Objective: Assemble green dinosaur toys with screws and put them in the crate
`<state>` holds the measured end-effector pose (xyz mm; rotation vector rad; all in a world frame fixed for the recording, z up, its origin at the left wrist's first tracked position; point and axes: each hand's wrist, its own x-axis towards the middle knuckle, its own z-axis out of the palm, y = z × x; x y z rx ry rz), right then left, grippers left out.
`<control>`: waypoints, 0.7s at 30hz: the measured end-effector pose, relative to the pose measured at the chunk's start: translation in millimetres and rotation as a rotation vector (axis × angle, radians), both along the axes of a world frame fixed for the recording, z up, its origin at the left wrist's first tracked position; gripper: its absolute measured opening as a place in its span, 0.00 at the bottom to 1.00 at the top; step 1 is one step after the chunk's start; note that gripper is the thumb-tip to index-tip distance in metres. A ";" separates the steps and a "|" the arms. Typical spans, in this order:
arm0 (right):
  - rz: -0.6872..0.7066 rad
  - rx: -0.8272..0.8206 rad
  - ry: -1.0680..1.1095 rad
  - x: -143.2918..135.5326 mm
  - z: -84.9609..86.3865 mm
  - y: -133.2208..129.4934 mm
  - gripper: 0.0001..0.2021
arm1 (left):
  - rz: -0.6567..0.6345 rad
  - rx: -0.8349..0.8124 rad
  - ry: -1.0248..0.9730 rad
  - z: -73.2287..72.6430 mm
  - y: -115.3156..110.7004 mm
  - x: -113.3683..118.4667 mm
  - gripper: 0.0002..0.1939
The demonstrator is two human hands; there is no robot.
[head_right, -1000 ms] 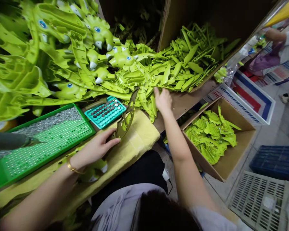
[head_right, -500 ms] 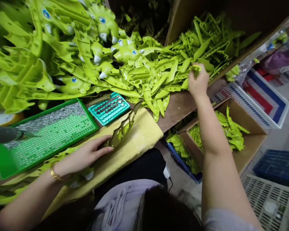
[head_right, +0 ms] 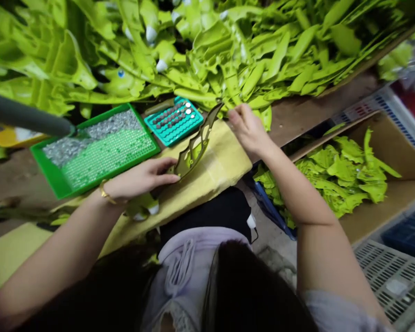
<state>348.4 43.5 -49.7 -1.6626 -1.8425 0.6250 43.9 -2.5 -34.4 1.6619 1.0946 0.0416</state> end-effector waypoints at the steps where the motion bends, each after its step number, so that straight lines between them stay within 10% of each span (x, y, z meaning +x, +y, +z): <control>1: -0.022 0.038 -0.023 -0.3 4.8 -8.1 0.27 | 0.017 -0.012 -0.019 -0.7 0.3 0.4 0.24; 4: 0.004 0.180 -0.136 -10.4 15.1 -32.9 0.27 | 0.073 -0.112 -0.081 -4.2 -0.5 4.5 0.20; 10: 0.640 0.201 -0.326 -53.5 -3.5 -62.0 0.24 | 0.368 -0.329 -0.148 -16.9 -0.8 18.5 0.07; 21: 0.651 0.205 -0.373 -69.9 -24.4 -59.0 0.22 | 0.358 -0.336 -0.157 -13.8 -0.2 18.3 0.04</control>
